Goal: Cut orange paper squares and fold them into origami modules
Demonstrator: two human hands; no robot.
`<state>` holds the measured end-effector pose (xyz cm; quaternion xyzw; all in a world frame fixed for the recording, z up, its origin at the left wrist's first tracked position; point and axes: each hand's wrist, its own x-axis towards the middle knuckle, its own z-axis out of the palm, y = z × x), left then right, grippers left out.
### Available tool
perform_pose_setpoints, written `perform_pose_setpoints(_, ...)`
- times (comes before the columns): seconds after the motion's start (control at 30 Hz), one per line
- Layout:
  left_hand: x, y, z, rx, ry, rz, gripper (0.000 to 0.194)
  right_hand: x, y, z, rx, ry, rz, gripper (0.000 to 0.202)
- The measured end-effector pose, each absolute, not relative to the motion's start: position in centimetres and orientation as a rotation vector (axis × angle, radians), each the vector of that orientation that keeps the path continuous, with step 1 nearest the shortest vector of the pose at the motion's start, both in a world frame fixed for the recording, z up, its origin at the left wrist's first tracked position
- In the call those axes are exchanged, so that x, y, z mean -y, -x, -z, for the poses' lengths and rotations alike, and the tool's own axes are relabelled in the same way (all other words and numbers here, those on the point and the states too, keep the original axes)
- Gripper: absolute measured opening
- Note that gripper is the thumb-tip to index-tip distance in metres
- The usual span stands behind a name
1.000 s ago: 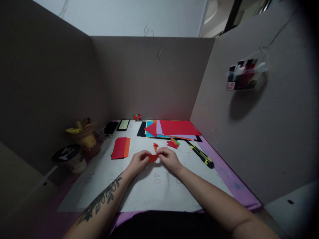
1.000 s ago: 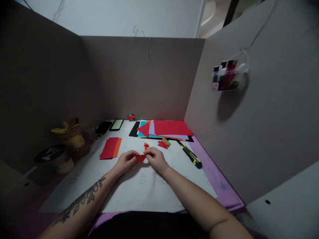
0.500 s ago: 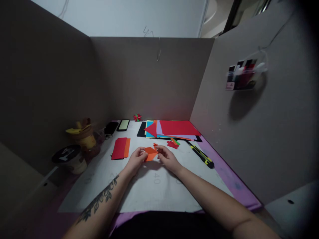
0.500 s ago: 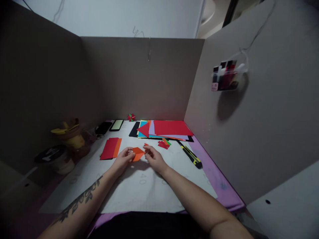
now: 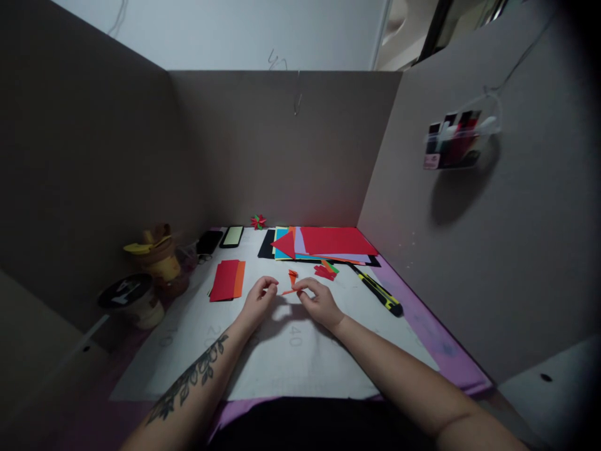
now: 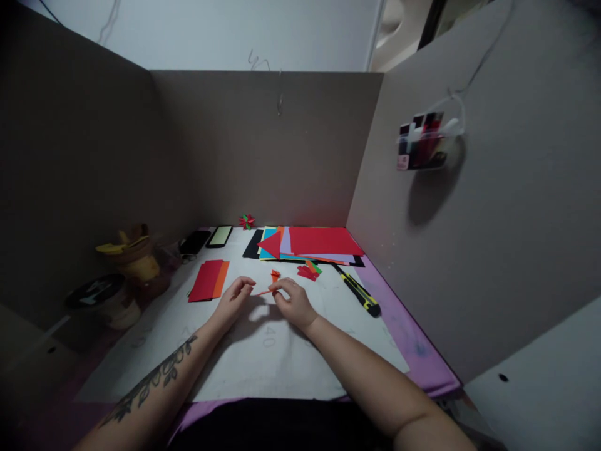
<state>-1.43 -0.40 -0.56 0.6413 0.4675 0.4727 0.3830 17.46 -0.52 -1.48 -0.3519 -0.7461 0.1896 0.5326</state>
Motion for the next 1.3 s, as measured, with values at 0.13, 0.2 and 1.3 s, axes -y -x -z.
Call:
perform_pose_setpoints(0.13,1.0,1.3,0.3,-1.066,-1.873,-1.159,0.021,0.4,-17.4,1.7,1.729,0.881,-0.585,0.024)
perform_pose_setpoints(0.2,1.3,1.0,0.2,-1.040,-1.898,-1.139,0.021,0.6,-17.2,1.8,1.749,0.877,-0.639,0.033)
perform_pose_setpoints(1.3,0.6,0.9,1.0,-1.105,-1.541,-1.165,0.012,0.3,-16.0,1.5,1.264,0.922,-1.173,0.025)
